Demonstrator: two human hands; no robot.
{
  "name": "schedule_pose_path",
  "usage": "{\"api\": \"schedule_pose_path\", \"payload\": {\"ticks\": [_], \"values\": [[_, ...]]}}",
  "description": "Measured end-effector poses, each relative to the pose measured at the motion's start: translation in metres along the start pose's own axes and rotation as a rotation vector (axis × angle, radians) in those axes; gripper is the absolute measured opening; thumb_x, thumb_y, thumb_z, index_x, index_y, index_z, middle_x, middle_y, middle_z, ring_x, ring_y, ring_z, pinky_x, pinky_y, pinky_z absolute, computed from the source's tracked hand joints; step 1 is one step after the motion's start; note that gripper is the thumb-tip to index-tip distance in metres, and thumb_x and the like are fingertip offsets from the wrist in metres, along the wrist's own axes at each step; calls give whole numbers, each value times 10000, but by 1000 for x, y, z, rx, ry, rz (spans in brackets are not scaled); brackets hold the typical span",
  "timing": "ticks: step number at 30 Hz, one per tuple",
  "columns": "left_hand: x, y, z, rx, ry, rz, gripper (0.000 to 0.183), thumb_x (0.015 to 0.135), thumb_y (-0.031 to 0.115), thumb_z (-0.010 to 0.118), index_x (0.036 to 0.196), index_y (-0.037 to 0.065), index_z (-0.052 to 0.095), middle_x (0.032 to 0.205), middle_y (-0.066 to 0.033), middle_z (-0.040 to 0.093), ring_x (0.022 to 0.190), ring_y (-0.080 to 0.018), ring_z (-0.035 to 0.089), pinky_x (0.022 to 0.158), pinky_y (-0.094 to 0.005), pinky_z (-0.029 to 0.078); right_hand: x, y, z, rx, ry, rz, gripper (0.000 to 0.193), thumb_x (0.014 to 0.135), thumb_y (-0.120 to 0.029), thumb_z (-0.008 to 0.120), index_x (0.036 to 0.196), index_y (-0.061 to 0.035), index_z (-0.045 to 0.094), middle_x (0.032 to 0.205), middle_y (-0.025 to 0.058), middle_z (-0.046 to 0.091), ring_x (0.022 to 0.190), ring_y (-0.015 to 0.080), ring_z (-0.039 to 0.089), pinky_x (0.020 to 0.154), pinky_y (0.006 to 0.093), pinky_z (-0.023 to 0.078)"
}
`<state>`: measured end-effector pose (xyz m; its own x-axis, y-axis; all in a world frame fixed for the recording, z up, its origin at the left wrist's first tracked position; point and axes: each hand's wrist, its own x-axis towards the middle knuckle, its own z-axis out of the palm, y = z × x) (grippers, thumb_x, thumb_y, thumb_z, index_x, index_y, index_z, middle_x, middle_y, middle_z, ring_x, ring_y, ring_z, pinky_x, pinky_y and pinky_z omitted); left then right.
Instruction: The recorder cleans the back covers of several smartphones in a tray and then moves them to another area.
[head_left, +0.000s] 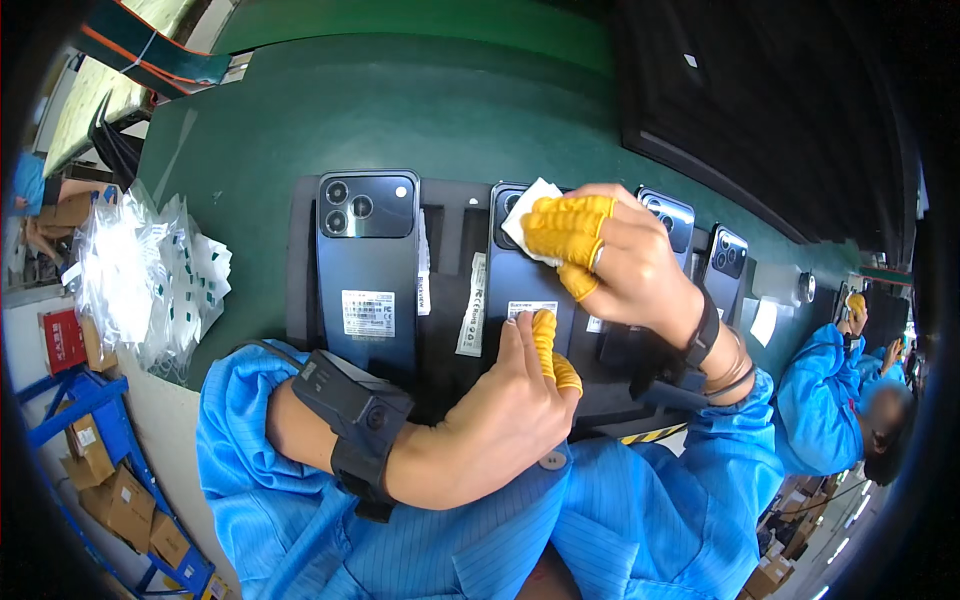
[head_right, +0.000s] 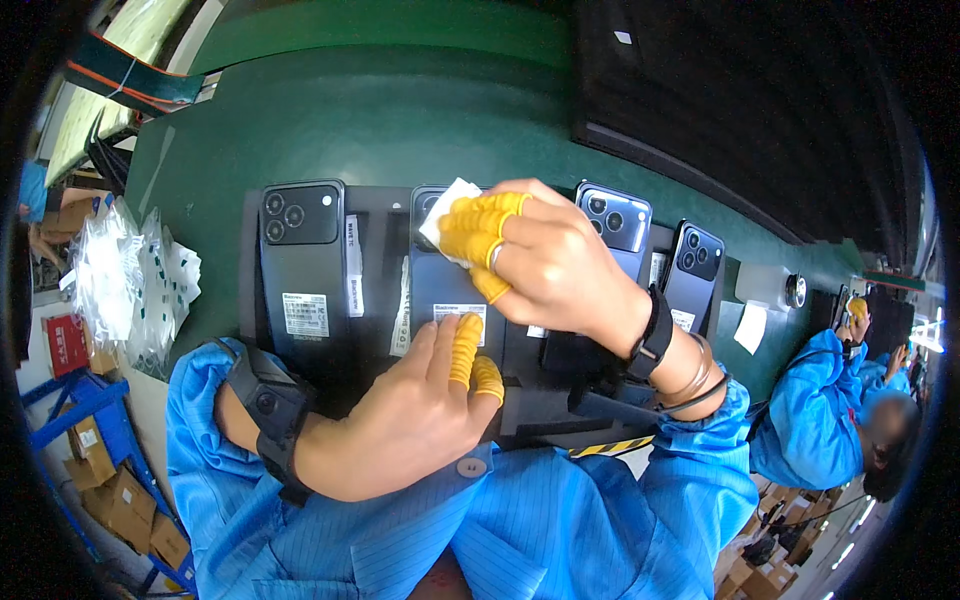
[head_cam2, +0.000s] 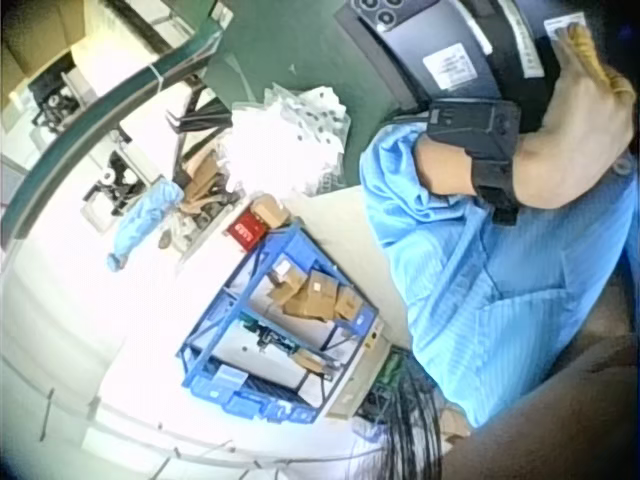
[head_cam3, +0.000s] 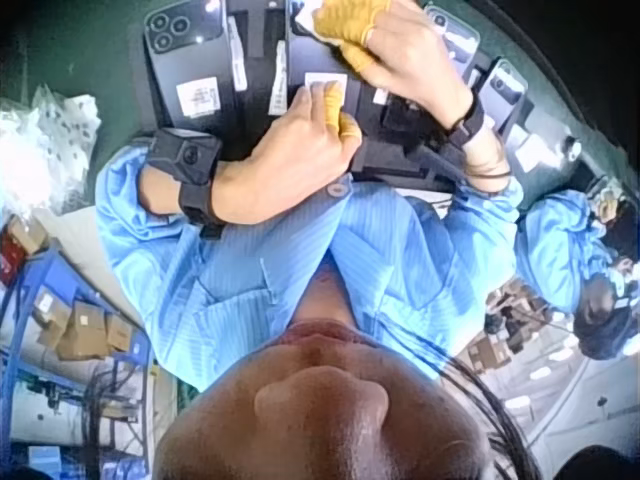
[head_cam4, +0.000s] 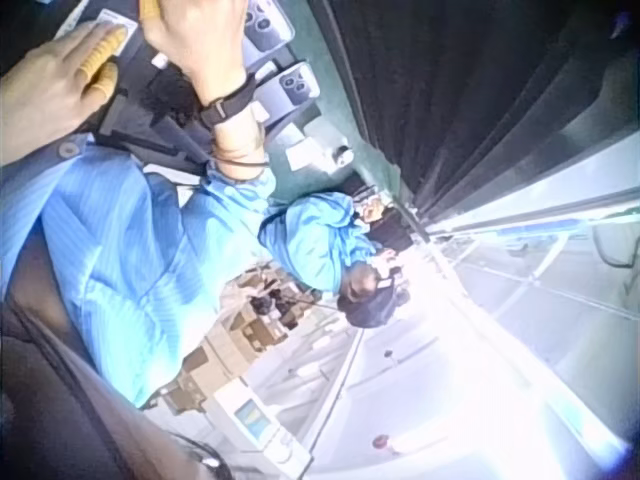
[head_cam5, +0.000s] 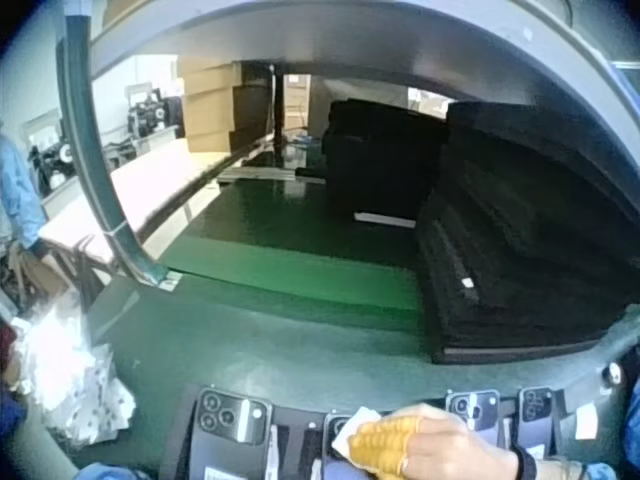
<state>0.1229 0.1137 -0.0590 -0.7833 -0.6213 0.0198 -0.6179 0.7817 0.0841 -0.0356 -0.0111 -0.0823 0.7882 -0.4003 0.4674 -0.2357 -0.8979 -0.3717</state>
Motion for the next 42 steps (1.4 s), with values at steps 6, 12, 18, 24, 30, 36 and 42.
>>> {"api": "schedule_pose_path", "payload": {"ticks": [6,12,18,24,30,36,42], "values": [[0,0,1,5,9,0,300,727,212,560,898,-29,608,636,-201,619,930,-418,630,926,-471,427,-16,-8,-12,60,-23,92,138,640,-15,648,775,1,670,762,103,647,754,280,634,838,410,498],[0,1,4,6,26,-7,300,727,197,561,914,-33,610,627,-186,615,907,-400,634,908,-456,431,-19,0,-41,363,65,379,122,772,14,629,888,12,664,909,125,690,895,250,658,820,351,503],[-3,-1,-2,-18,36,3,303,720,193,573,919,-32,611,626,-181,606,898,-379,626,874,-425,446,-6,10,-55,402,338,682,198,865,1,579,1052,16,645,1033,111,674,949,162,637,871,272,489],[-14,-16,-11,-52,113,-66,279,692,180,590,880,-26,602,713,-194,620,866,-334,616,792,-363,469,31,14,-27,481,228,628,203,850,29,582,1037,10,660,1026,94,677,945,143,630,871,267,485],[-38,-27,-18,66,52,-480,267,664,186,615,800,-40,570,705,-157,568,667,-247,577,626,-320,473,70,12,31,453,89,488,206,825,6,611,1024,17,662,986,112,689,903,153,639,834,269,484],[-46,-29,-19,35,-39,-285,272,687,193,577,822,-43,581,928,-386,594,698,-310,612,642,-340,472,98,4,54,484,-74,495,180,809,-16,580,955,12,682,861,163,688,738,195,648,719,305,505],[-51,-25,-8,66,25,-175,256,721,183,564,847,-37,597,615,-212,607,615,-307,618,785,-499,436,99,0,46,310,-42,364,169,781,11,617,935,4,686,940,161,687,874,237,673,795,312,506]]}}
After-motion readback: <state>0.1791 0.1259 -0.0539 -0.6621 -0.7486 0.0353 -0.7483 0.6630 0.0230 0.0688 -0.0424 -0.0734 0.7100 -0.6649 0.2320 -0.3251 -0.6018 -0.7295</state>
